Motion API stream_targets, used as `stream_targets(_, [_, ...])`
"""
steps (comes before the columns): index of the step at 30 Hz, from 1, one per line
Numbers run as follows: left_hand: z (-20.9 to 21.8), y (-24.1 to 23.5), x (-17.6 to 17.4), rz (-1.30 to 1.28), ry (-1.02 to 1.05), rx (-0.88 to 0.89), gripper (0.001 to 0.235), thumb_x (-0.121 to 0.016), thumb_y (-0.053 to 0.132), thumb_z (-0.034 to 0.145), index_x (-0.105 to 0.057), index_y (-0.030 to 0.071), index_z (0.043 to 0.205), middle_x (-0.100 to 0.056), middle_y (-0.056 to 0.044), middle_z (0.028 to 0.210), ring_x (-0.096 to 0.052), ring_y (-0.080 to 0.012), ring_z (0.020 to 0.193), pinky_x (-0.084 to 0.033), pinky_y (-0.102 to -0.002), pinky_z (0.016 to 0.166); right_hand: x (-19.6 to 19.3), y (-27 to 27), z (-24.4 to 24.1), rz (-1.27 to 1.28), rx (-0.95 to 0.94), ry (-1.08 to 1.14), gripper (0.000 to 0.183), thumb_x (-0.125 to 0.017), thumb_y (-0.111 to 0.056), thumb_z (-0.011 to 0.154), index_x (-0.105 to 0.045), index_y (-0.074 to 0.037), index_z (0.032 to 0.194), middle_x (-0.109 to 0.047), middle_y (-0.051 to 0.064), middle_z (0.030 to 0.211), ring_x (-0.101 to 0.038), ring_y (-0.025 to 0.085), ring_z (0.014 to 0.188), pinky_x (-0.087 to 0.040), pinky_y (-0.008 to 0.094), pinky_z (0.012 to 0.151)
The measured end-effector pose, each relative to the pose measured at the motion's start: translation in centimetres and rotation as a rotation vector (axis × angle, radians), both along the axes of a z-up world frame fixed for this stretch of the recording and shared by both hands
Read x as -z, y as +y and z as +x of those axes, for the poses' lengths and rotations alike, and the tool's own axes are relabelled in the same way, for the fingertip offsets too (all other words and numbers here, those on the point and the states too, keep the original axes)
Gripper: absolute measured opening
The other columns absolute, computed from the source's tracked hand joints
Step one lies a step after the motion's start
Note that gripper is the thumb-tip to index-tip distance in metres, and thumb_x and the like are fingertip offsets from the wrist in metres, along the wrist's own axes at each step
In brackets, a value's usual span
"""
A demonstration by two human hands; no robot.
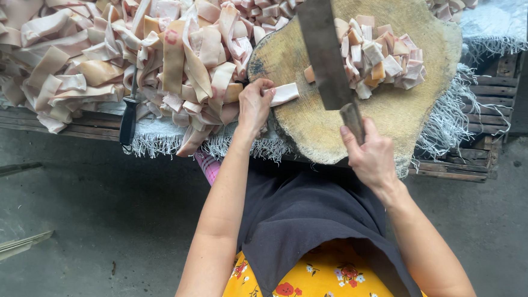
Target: The person cuts strips of pork skin into small cubes using a cleaver on a wooden cutting board. The person repeatedly picks up strips from a pile, places them on the board, and chops them into uniform pieces.
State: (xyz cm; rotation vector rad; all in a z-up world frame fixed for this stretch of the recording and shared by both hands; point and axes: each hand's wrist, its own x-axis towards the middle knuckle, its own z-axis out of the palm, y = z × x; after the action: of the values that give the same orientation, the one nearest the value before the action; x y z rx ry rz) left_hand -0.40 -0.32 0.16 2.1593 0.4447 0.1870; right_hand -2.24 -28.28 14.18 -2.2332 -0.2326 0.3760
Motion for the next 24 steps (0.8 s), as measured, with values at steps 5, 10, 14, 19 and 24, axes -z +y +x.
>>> stream_targets(5, [0.1,-1.5,-0.3,-0.095,-0.038,-0.083,0.018,-0.071,0.013,0.090,-0.068,0.000,0.102,-0.075,-0.016,0.087,-0.075,-0.0264,0.081,-0.058,-0.037,0.077,0.5,1.5,-0.2,0.045,-0.105,-0.177,0.035,-0.057,-0.031,0.108,-0.055,0.003,0.118,-0.062,0.007,0.063,-0.062,0.019,0.044,-0.050,0.032,0.040])
stream_targets(10, [0.2,-2.0,-1.1,-0.055,0.059,-0.107,0.019,-0.069,0.015,0.089,-0.069,0.000,0.101,-0.076,-0.020,0.088,-0.076,-0.0311,0.082,-0.058,-0.040,0.077,3.7,4.0,-0.6,-0.037,-0.125,-0.055,0.036,-0.052,-0.031,0.108,-0.045,0.002,0.120,-0.063,0.010,0.063,-0.064,0.025,0.046,-0.052,0.037,0.039])
stream_targets(14, [-0.3,-1.5,-1.5,0.008,0.005,-0.072,0.018,-0.066,0.012,0.090,-0.071,-0.001,0.102,-0.075,-0.024,0.093,-0.074,-0.0374,0.090,-0.056,-0.044,0.085,6.6,4.9,-0.3,-0.336,-0.222,-0.138,0.037,-0.052,-0.035,0.109,-0.047,0.000,0.118,-0.064,0.016,0.065,-0.066,0.032,0.055,-0.054,0.045,0.050])
stream_targets(19, [-0.6,-1.0,-1.0,-0.039,-0.063,0.032,0.019,-0.063,0.011,0.092,-0.071,-0.002,0.105,-0.076,-0.022,0.096,-0.076,-0.0354,0.092,-0.057,-0.042,0.087,5.1,2.9,1.6,-0.321,-0.137,0.213,0.042,-0.049,-0.036,0.105,-0.047,0.001,0.125,-0.066,0.017,0.067,-0.071,0.035,0.054,-0.059,0.046,0.045])
stream_targets(24, [1.8,-2.9,1.0,0.035,-0.228,0.041,0.017,-0.062,0.006,0.093,-0.073,-0.002,0.103,-0.075,-0.020,0.097,-0.074,-0.0341,0.088,-0.058,-0.043,0.084,3.0,1.5,2.9,-0.243,-0.067,-0.019,0.042,-0.055,-0.035,0.107,-0.051,0.003,0.125,-0.066,0.015,0.066,-0.068,0.029,0.055,-0.056,0.042,0.048])
